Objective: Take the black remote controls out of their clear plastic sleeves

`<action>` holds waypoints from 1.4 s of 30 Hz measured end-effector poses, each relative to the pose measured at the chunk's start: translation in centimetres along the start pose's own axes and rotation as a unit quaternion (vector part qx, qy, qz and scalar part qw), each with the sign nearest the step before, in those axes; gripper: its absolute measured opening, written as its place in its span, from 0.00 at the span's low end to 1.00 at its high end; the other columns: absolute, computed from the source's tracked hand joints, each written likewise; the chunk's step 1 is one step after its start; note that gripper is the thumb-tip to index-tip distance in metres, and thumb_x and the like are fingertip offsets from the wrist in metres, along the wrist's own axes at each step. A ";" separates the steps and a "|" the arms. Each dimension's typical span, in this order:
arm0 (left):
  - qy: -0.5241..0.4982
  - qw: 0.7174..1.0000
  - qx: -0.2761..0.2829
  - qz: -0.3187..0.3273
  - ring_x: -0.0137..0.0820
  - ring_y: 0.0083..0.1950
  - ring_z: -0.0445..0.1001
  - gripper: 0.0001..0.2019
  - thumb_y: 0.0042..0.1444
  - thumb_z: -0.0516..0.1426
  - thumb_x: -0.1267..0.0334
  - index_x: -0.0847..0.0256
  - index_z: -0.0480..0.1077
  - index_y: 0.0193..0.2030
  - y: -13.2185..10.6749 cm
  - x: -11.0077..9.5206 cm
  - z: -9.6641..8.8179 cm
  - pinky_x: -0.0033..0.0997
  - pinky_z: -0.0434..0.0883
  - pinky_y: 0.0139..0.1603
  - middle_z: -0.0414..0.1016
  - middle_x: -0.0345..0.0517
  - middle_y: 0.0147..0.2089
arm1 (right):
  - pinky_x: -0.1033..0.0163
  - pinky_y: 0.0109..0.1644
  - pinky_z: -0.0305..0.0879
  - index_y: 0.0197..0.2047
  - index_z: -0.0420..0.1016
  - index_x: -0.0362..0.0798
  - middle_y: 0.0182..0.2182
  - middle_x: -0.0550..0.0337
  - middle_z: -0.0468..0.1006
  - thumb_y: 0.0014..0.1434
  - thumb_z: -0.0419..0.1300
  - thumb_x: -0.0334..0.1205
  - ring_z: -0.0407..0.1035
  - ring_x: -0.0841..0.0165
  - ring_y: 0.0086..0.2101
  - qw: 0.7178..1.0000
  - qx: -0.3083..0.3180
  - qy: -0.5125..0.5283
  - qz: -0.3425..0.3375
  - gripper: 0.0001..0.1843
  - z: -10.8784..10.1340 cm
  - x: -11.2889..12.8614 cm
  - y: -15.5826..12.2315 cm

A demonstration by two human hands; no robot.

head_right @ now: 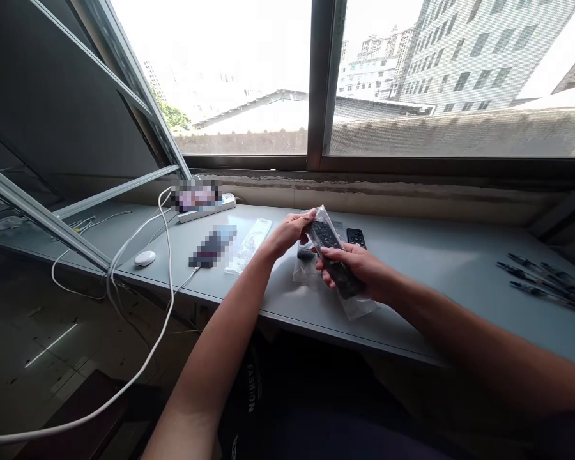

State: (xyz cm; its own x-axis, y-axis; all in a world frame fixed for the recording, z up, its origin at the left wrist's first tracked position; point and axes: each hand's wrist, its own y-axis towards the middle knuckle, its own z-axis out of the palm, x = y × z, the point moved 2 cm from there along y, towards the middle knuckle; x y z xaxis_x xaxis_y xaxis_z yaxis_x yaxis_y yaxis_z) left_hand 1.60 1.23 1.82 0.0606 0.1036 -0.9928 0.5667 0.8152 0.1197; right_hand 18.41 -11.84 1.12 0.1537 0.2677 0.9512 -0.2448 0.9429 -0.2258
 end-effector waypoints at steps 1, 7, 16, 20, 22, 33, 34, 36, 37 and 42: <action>0.005 1.000 0.001 0.000 0.24 0.29 0.65 0.30 0.73 0.64 0.37 0.63 0.75 0.32 0.0 0.0 0.0 0.28 0.64 0.33 0.70 0.40 0.29 | 0.66 0.31 0.77 0.40 0.84 0.45 0.32 0.56 0.83 0.60 0.85 0.58 0.76 0.69 0.28 1.000 -0.006 0.004 -0.001 0.26 0.0 0.1 0.0; 0.016 0.999 0.028 -0.009 0.27 0.31 0.71 0.33 0.73 0.62 0.32 0.64 0.76 0.31 -0.3 -0.1 0.0 0.29 0.64 0.33 0.77 0.46 0.31 | 0.67 0.27 0.76 0.39 0.84 0.46 0.34 0.57 0.83 0.62 0.85 0.54 0.75 0.70 0.27 1.000 -0.014 0.022 -0.009 0.23 0.2 0.0 0.0; -0.008 0.999 -0.031 0.019 0.24 0.25 0.62 0.30 0.75 0.64 0.41 0.60 0.69 0.25 0.9 0.8 0.0 0.29 0.60 0.28 0.66 0.39 0.24 | 0.66 0.29 0.78 0.41 0.84 0.45 0.35 0.53 0.85 0.66 0.82 0.53 0.77 0.69 0.28 1.000 -0.009 0.018 0.006 0.21 -0.2 -0.3 0.3; -0.030 0.995 -0.084 0.039 0.24 0.25 0.60 0.30 0.74 0.64 0.39 0.61 0.72 0.27 0.8 0.4 -0.5 0.29 0.60 0.29 0.66 0.38 0.25 | 0.67 0.26 0.77 0.41 0.84 0.46 0.36 0.55 0.85 0.63 0.84 0.53 0.76 0.70 0.27 0.999 -0.007 0.033 -0.004 0.22 -0.4 -0.5 0.5; -0.033 0.996 -0.079 0.033 0.24 0.27 0.63 0.30 0.73 0.64 0.37 0.61 0.74 0.29 0.5 0.2 -0.6 0.29 0.61 0.30 0.70 0.41 0.27 | 0.67 0.26 0.76 0.40 0.83 0.46 0.34 0.56 0.84 0.63 0.84 0.53 0.75 0.70 0.26 0.999 -0.006 0.032 -0.004 0.22 -0.4 -0.5 0.5; -0.013 1.000 -0.023 0.014 0.25 0.28 0.65 0.29 0.72 0.65 0.38 0.61 0.73 0.30 0.3 0.4 0.1 0.29 0.65 0.33 0.69 0.40 0.27 | 0.67 0.28 0.79 0.43 0.85 0.45 0.36 0.55 0.85 0.65 0.83 0.50 0.77 0.69 0.27 0.999 -0.009 0.036 -0.001 0.19 -0.2 -0.2 0.2; -0.010 1.000 -0.023 0.012 0.26 0.29 0.66 0.30 0.71 0.65 0.36 0.61 0.73 0.30 0.3 0.4 0.1 0.29 0.65 0.33 0.70 0.40 0.28 | 0.68 0.28 0.79 0.42 0.85 0.45 0.36 0.55 0.85 0.65 0.83 0.50 0.77 0.70 0.27 0.999 -0.010 0.037 -0.001 0.19 -0.2 -0.2 0.2; 0.005 1.000 -0.012 -0.002 0.27 0.30 0.69 0.33 0.69 0.64 0.31 0.62 0.76 0.32 0.3 0.5 0.0 0.30 0.65 0.34 0.74 0.43 0.30 | 0.68 0.28 0.78 0.41 0.85 0.45 0.35 0.56 0.84 0.66 0.82 0.50 0.76 0.70 0.26 0.999 -0.011 0.035 0.003 0.18 -0.3 -0.2 0.2; 0.015 1.000 -0.004 -0.011 0.27 0.31 0.71 0.34 0.68 0.64 0.29 0.63 0.77 0.32 0.2 0.6 0.0 0.30 0.65 0.34 0.76 0.45 0.31 | 0.68 0.27 0.78 0.41 0.85 0.45 0.34 0.56 0.84 0.67 0.82 0.50 0.76 0.70 0.26 0.999 -0.012 0.035 0.004 0.18 -0.3 -0.2 0.2; 0.038 0.999 0.008 -0.013 0.27 0.30 0.71 0.33 0.69 0.63 0.32 0.63 0.76 0.29 0.4 1.1 0.0 0.30 0.63 0.33 0.77 0.46 0.29 | 0.68 0.29 0.80 0.42 0.85 0.45 0.35 0.56 0.85 0.67 0.81 0.47 0.77 0.70 0.27 0.999 -0.015 0.045 0.006 0.16 -0.5 -0.2 0.3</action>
State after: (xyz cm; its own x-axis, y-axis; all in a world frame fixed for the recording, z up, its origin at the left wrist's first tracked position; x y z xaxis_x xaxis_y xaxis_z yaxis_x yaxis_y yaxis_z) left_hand 1.87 1.71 0.76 -0.0162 0.1266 -0.9918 0.5801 0.8092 0.0938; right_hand 18.75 -11.50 0.76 0.2374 0.2937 0.9259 -0.2192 0.9448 -0.2435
